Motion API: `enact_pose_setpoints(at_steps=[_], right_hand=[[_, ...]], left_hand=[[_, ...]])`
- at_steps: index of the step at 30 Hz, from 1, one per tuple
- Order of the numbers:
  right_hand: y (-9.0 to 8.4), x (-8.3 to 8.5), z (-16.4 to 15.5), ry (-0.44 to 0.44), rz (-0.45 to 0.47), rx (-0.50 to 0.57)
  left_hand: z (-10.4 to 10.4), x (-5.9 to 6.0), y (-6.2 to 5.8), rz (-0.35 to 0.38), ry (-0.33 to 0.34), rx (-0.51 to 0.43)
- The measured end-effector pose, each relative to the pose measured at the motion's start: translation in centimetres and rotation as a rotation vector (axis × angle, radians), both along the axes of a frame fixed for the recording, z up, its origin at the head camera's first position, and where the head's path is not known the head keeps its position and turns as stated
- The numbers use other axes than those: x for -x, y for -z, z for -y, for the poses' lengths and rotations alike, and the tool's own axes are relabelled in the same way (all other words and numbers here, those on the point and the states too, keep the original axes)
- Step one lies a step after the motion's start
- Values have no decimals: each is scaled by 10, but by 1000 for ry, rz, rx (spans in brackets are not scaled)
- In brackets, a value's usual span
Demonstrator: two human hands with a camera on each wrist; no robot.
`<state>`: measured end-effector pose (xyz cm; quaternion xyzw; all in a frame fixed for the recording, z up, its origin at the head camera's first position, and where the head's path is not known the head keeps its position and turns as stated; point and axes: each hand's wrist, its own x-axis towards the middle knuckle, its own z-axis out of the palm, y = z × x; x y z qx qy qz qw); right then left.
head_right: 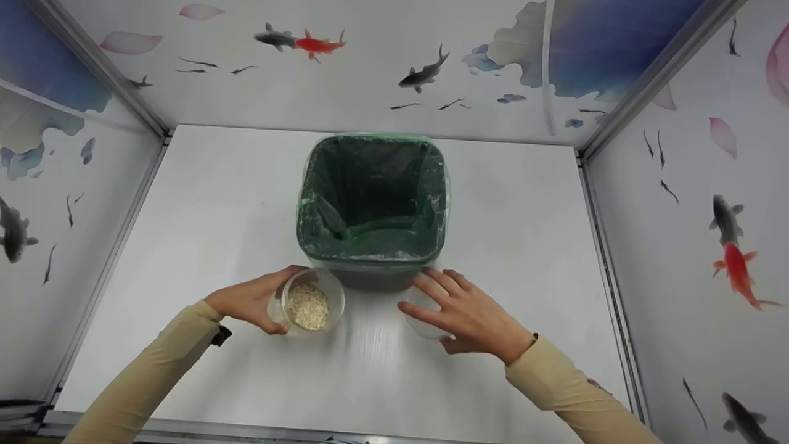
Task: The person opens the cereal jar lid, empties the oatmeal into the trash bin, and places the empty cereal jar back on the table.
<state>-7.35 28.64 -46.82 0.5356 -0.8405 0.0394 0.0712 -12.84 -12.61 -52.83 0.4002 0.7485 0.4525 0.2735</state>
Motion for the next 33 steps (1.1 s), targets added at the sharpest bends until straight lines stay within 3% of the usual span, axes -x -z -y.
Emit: enact_pose_setpoints(at_steps=[6, 11, 18, 26, 33], right_hand=[[25, 11, -19, 81, 60, -10], [55, 26, -44, 189, 143, -31], [104, 50, -83, 393, 347, -16], [141, 69, -98, 653, 483, 30], [159, 77, -83, 753, 597, -1]], left_hand=[[15, -2, -19, -8, -53, -57], [25, -3, -42, -21, -67, -107], [36, 4, -77, -78, -73, -171], [42, 25, -108, -196, -139, -85], [45, 31, -124, -235, -158, 7]])
